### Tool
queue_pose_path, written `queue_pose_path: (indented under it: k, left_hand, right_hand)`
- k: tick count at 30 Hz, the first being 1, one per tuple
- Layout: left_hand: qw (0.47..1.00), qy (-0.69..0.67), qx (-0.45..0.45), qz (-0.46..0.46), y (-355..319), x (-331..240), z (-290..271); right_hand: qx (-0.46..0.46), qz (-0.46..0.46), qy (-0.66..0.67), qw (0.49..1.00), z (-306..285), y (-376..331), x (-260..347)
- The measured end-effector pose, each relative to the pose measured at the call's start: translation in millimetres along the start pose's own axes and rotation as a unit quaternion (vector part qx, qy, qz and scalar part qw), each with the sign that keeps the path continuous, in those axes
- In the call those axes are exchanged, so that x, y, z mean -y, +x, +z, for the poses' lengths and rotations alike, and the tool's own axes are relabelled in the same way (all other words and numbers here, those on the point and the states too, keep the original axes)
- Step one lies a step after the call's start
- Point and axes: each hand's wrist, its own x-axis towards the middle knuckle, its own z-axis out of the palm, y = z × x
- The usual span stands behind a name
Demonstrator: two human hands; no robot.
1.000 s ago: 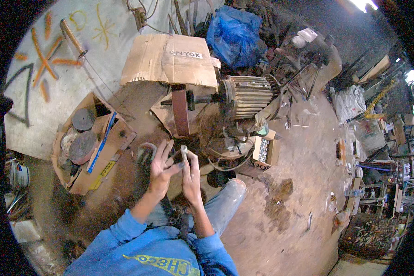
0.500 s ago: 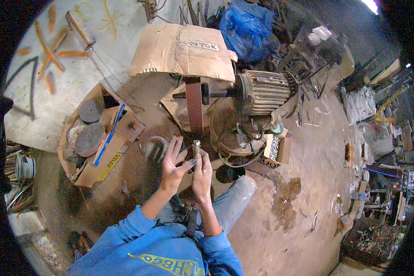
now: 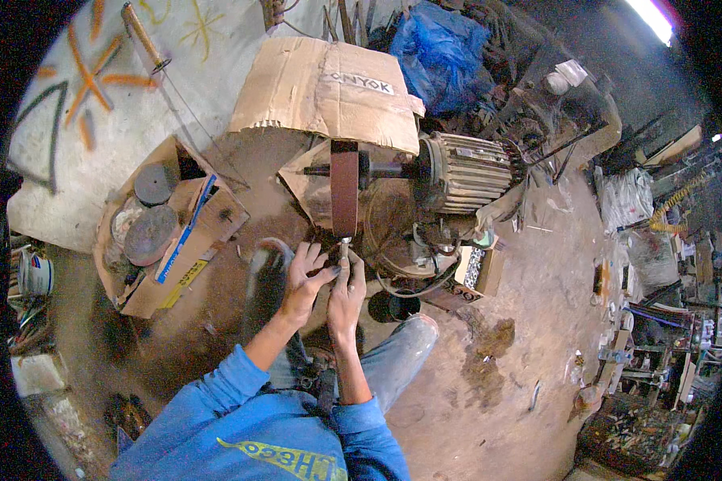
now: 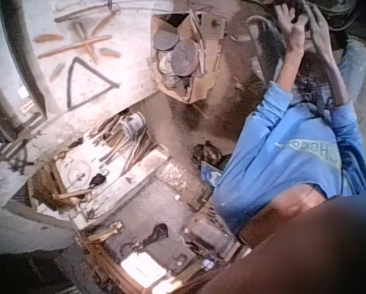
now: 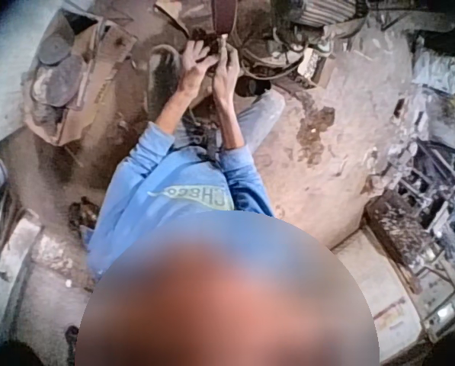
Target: The person grinds a small metal part on a belt sander, then picks up a red metal bar and applies glue to a hole in it using a small bottle. They spread the glue with a finger and inspect the bar.
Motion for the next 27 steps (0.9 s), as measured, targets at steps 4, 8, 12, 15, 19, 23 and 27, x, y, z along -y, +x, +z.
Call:
queue_pose_path:
  k: [4, 8, 12, 15, 19, 23, 27]
  left_hand:
    - [1.000, -0.004, -0.010, -0.016, 4.0, 5.5, -1.1]
    - [1.000, -0.012, -0.004, 0.003, 8.1, 10.1, -2.0]
    - [0.999, -0.024, -0.044, -0.008, 3.6, 15.3, -2.3]
    - [1.000, -0.018, -0.020, -0.004, 5.0, 11.7, -2.5]
    - [1.000, -0.015, -0.002, -0.025, -1.0, -9.9, 4.0]
    - [0.986, -0.105, 0.126, 0.029, -46.9, -42.2, 13.9]
    - [0.980, -0.067, 0.183, 0.032, -91.4, -67.1, 21.7]
  right_hand:
    - [0.017, 0.014, -0.007, 1.000, -2.0, 4.8, -2.9]
    - [0.034, 0.053, -0.001, 0.998, -5.4, 7.0, -3.7]
    - [0.034, 0.047, -0.008, 0.998, -6.7, 4.7, -3.2]
    - [0.020, 0.064, -0.006, 0.998, -1.2, 6.6, 1.5]
    - [0.032, 0.078, 0.011, 0.996, -2.5, 1.2, 21.7]
    - [0.031, -0.047, 0.055, 0.997, -28.2, -37.7, 51.2]
    - [0.043, -0.200, 0.050, 0.978, -52.0, -74.9, 69.2]
